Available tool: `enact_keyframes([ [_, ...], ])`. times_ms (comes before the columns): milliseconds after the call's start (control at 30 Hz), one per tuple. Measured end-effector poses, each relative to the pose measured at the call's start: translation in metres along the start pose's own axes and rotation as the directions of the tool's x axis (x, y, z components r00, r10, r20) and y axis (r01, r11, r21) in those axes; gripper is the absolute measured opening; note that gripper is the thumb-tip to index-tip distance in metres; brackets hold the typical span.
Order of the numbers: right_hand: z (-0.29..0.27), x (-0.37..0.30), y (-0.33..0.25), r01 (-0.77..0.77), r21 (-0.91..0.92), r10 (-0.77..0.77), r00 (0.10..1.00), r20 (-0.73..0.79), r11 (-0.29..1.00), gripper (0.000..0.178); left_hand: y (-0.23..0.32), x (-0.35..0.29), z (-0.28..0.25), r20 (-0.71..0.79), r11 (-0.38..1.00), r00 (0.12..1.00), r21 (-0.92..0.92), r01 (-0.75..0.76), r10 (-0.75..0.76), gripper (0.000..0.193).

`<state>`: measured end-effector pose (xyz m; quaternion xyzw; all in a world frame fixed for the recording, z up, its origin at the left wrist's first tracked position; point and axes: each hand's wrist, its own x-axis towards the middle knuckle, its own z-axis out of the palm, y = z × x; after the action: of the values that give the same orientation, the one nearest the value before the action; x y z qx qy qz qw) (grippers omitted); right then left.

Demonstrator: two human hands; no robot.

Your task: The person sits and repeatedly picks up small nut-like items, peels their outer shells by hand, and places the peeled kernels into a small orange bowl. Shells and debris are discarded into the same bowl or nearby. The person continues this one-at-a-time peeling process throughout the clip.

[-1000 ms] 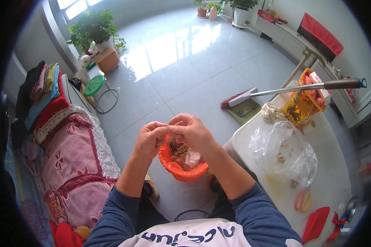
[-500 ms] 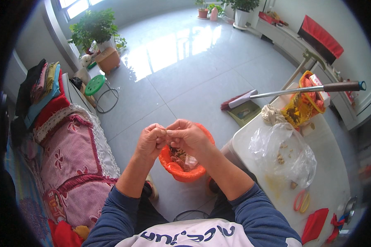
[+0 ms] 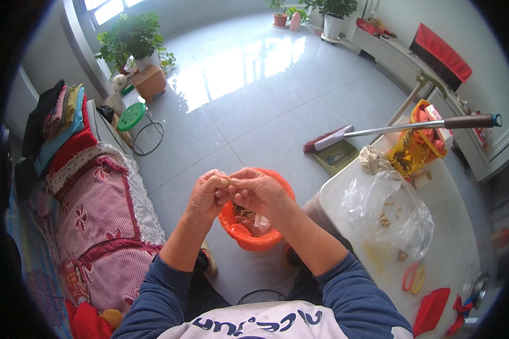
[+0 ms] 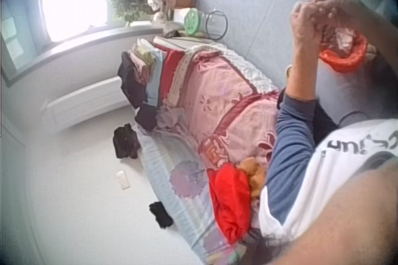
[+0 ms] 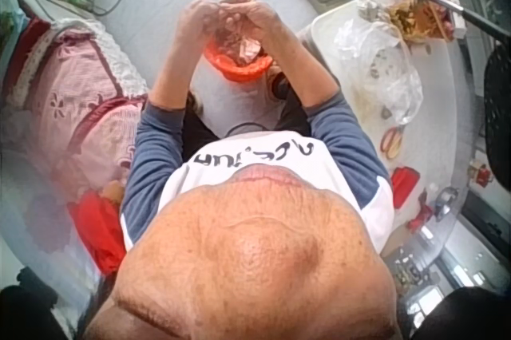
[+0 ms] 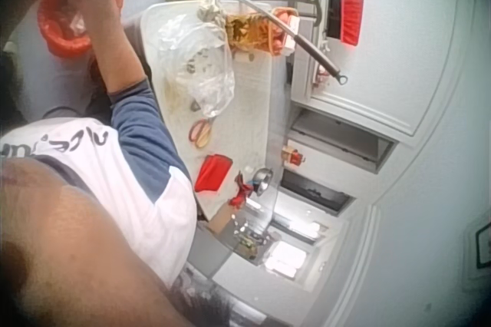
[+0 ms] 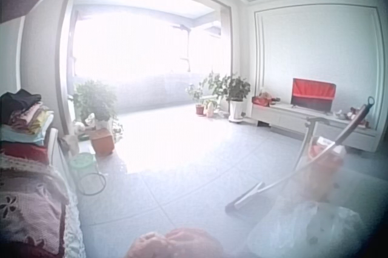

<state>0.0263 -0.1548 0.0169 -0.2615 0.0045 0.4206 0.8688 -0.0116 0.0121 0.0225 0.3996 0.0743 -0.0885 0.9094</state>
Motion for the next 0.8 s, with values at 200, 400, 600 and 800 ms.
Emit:
enact_keyframes([
  [200,0.015,-0.005,-0.003,0.082,-0.321,-0.108,0.992,-0.064,0.944,0.012,0.003,-0.001,0.004,-0.049,0.997,0.999,0.074,0.007,-0.004,0.017],
  [400,0.027,-0.013,0.007,0.238,-0.935,-0.466,0.880,0.094,0.261,0.014,0.001,-0.001,0.006,-0.125,0.984,0.992,0.170,0.048,-0.027,0.018],
  [600,0.017,-0.010,0.018,0.311,-0.913,-0.554,0.727,0.407,-0.263,0.008,-0.002,0.000,0.004,-0.155,0.986,0.986,0.142,0.089,-0.067,0.018],
  [800,0.013,-0.005,0.026,0.300,-0.867,-0.605,0.625,0.494,-0.398,0.008,-0.004,0.003,0.000,-0.155,0.994,0.987,0.093,0.053,-0.038,0.015],
])
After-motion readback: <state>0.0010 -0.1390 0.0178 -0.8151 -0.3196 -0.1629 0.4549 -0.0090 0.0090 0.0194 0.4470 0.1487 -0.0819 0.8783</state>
